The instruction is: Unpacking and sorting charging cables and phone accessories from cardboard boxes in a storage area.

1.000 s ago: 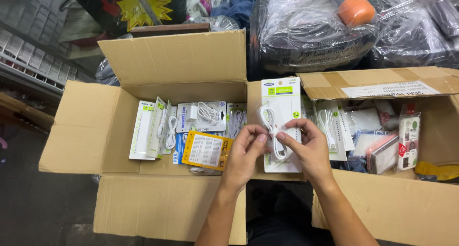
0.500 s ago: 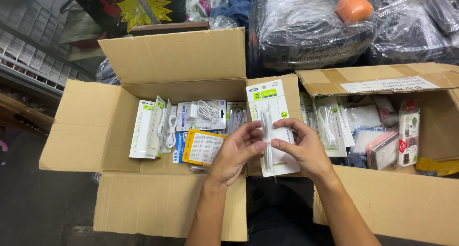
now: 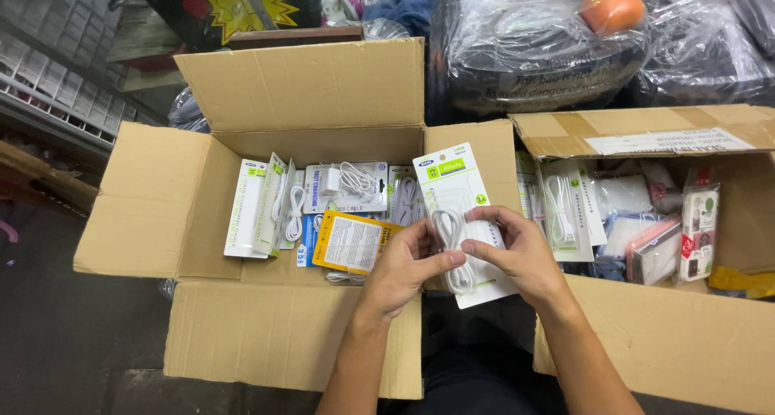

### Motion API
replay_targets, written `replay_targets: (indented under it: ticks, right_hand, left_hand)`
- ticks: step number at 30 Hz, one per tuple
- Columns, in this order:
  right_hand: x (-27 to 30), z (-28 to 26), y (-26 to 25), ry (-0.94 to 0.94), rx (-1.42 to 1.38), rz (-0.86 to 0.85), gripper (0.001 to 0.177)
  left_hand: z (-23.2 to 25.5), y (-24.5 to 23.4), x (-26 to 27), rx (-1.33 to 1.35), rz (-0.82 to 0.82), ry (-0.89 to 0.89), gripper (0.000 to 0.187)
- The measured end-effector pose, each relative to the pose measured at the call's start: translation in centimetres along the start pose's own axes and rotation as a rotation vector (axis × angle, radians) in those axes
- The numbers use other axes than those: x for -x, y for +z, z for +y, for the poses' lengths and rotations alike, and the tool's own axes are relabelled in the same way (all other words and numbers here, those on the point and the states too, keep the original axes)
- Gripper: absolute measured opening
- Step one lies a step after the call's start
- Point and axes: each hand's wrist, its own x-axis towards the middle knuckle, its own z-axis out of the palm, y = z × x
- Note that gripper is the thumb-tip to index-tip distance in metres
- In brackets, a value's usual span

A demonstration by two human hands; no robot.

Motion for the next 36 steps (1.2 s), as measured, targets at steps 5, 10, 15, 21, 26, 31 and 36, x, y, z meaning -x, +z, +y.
replay_targets:
  ticks: [5,10,15,21,26,31,36]
  right_hand:
    - [0.1,0.4,0.0,-0.049,0.069,-0.004,0.037]
    - [0.3,0.0,0.0,-0.011,0.061,0.003,0.043]
    - [0.4,-0.5,-1.0,0.087,0.011,-0.092,0.05]
    - [0.1,-1.0,-1.9,0.147,0.063,-0.121,0.044]
    - [-0.3,-1.2,-3.1,0.165,0.049,-0.158,0.043]
    - [-0.6,-2.2,-4.6,0.189,0.1,-0.13,0.041]
    - [-0.8,-2.2,-6.9,0.093,0.071,-0.174,0.041]
  left_hand:
    - [0.2,-1.7,-0.7,-0.006,0.117,0.03,0.034]
    - [3.1,-3.7,-1.5,0.007,0.271,0.19,0.03]
    - [4.7,-4.6,-2.3,0.048,0.304,0.333,0.027]
    - [5.7,-2.9,-2.6,-0.027,0.231,0.328,0.027]
    - [5.5,-2.3,-2.8,-0.057,0.209,0.299,0.025]
    - [4.9,-2.0,-3.5,-0.107,0.139,0.223,0.025]
    - [4.1,-0.6,-4.7,-0.165,0.206,0.244,0.021]
